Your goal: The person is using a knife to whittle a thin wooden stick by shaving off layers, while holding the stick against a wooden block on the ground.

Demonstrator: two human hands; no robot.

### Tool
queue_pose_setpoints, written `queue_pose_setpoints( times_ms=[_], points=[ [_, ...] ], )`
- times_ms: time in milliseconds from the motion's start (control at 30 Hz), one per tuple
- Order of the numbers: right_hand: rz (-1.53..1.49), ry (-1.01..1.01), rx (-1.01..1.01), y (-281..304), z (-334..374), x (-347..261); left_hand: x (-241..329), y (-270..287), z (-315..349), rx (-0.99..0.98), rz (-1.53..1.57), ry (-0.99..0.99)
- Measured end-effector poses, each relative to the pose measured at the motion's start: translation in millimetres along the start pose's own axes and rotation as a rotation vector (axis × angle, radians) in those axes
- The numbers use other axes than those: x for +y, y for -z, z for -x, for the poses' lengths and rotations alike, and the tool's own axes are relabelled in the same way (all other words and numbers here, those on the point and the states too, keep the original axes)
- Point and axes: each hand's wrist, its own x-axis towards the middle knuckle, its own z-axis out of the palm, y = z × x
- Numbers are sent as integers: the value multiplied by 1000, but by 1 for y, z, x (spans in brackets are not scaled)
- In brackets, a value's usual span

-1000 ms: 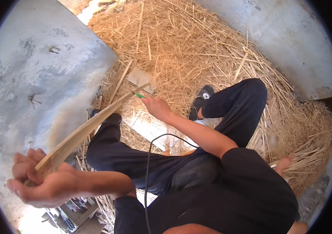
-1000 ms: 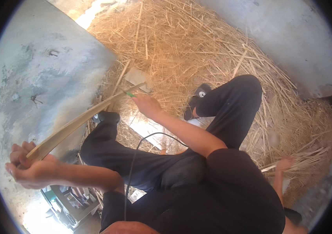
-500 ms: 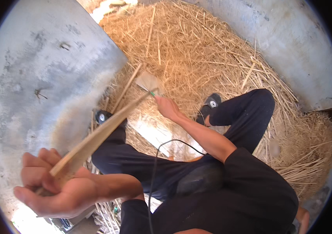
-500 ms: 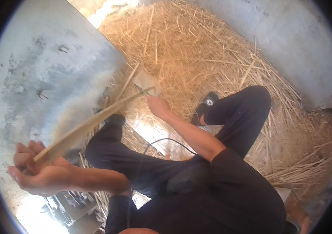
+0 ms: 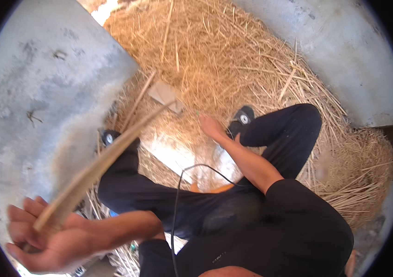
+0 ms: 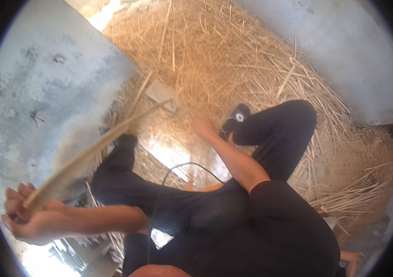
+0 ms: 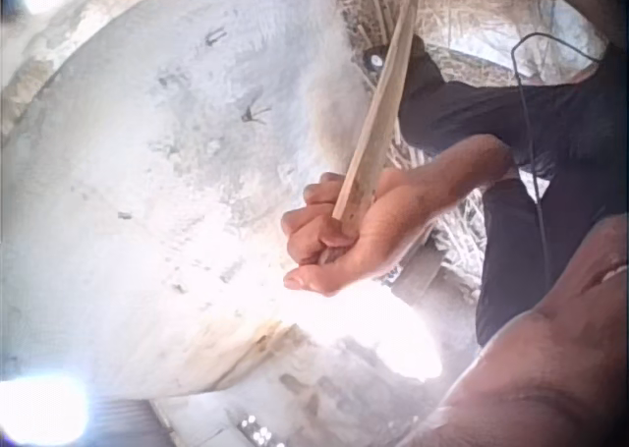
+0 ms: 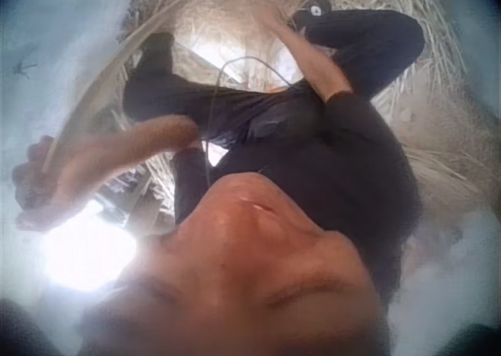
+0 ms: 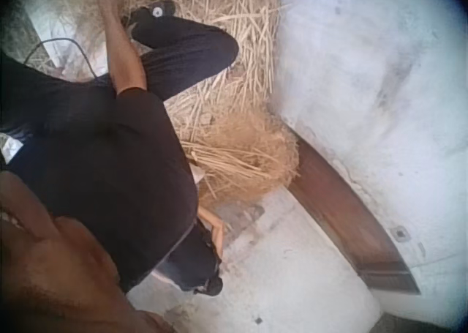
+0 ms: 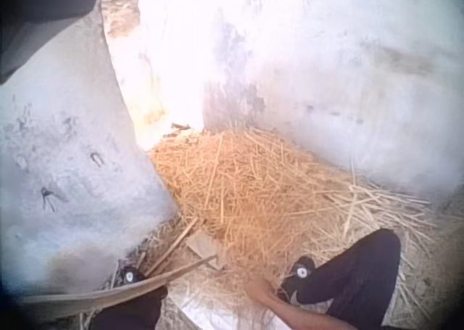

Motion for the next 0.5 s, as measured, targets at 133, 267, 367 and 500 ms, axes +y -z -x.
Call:
queue_pose_setpoints(
  times_ms=[133,267,367,500],
  points=[
    [-300,83,3,66,9,-87,-18,23,-23,-83,156,-29],
    [-331,244,-82,60,18,-134,-14,43,-34,-603,644,226],
    [-394,116,-100,16,6,-112,-15,47,-27,-581,670,237],
    [-245,194,-90,45,18,-138,-12,57,-28,-531,618,266]
  ],
)
